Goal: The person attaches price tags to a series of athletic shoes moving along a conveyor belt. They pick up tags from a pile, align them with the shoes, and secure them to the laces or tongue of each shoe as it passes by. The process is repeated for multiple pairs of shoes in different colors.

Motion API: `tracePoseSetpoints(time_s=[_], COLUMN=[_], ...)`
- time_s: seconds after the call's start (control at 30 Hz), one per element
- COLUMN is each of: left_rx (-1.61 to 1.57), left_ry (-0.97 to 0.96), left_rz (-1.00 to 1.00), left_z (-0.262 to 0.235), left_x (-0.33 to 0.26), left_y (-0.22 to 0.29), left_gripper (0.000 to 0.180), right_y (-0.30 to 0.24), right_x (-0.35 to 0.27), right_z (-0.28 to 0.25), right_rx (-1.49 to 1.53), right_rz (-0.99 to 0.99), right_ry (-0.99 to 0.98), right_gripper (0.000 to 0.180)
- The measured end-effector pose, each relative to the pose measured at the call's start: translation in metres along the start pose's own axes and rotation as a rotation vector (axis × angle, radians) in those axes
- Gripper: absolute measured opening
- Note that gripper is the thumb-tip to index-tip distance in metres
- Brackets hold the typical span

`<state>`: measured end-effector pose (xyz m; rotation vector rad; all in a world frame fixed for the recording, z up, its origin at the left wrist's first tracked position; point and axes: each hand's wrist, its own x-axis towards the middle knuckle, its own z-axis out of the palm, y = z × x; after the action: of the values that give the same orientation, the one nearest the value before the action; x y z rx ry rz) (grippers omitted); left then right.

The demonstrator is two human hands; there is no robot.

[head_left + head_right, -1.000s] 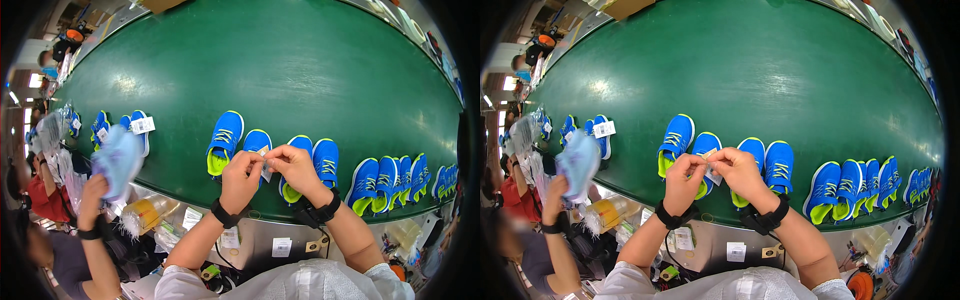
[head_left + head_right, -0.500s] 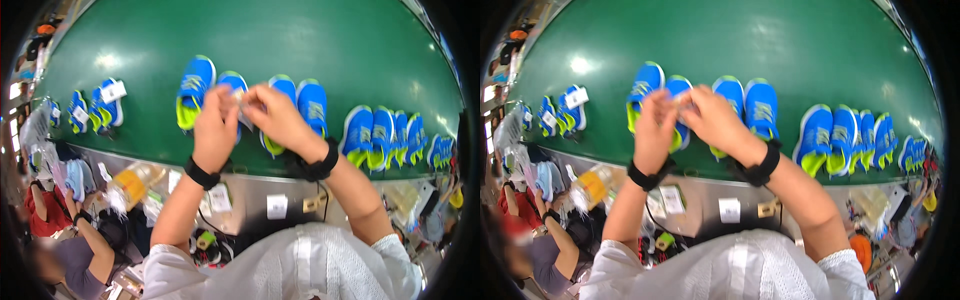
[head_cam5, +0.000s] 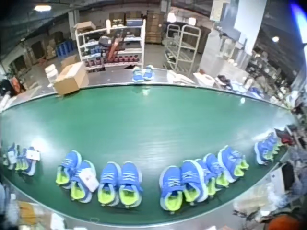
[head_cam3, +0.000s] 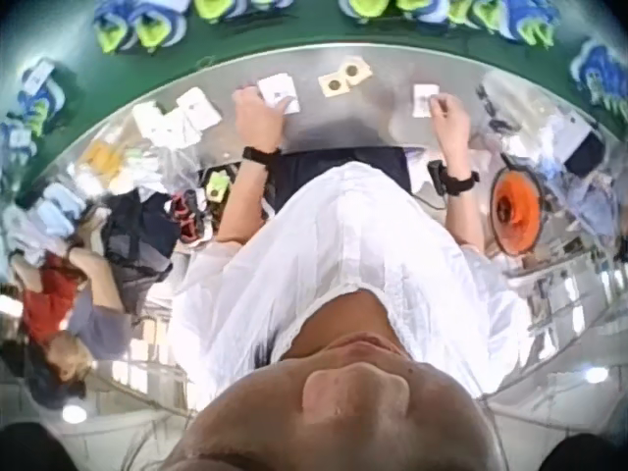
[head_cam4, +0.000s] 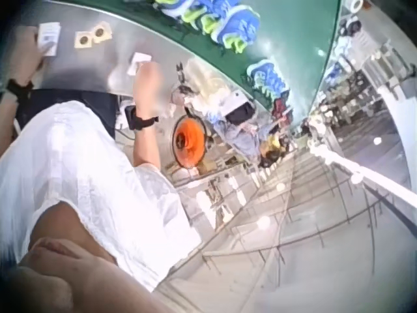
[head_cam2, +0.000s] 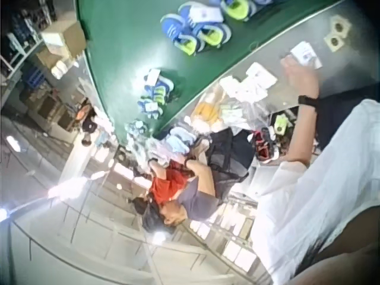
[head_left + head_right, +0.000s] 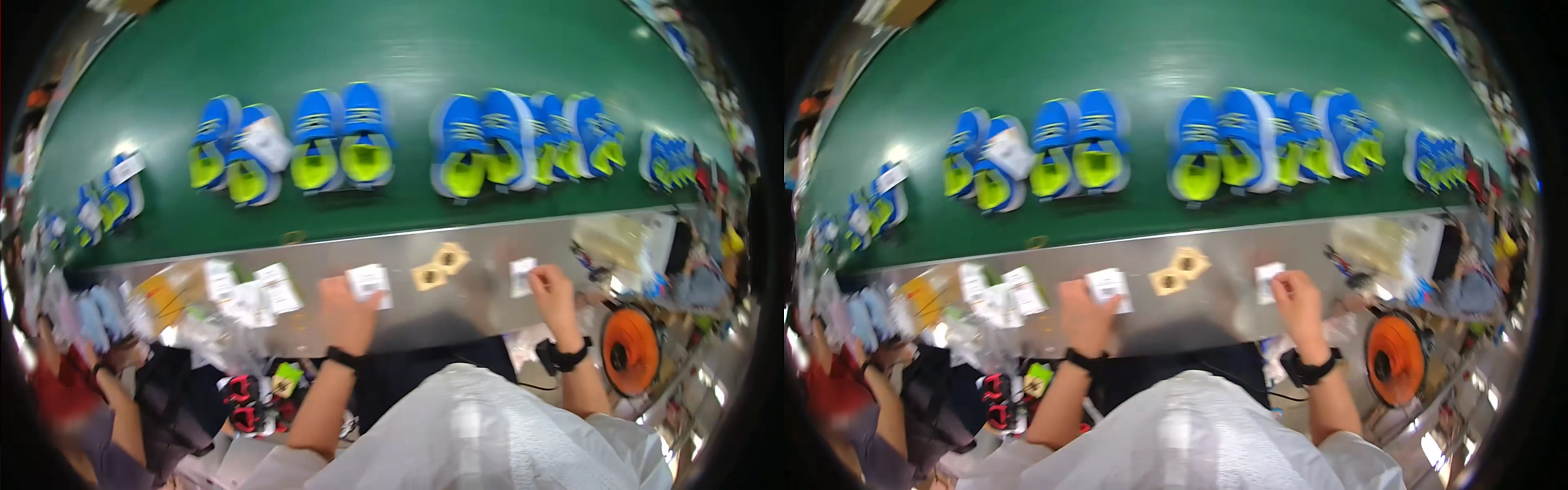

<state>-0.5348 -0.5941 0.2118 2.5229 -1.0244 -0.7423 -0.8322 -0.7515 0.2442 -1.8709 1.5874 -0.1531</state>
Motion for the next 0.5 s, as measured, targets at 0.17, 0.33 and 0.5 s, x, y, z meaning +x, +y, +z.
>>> tracePoseSetpoints(time_s=[0.17, 0.33, 0.5], left_rx=[-0.177, -0.429, 0.166], left_ry=[0.059, -0.074, 0.26], left_rz=[-0.162, -0.323, -0.01], left_z=[0.01, 0.003, -0.009], left_x=[-0.002, 0.0, -0.017], left_y=[-0.014, -0.021, 0.016], left_gripper=[0.033, 0.021, 0.037], right_y=[0.05, 0.037, 0.068], right_x=[-0.015, -0.011, -0.013], right_z=[-0.022, -0.001, 0.008], right_rx=[-0.059, -0.232, -0.146], right_rz=[0.146, 0.082, -0.043], right_ry=[0.029, 0.111, 0.124], right_gripper=[0.015, 0.035, 0.034])
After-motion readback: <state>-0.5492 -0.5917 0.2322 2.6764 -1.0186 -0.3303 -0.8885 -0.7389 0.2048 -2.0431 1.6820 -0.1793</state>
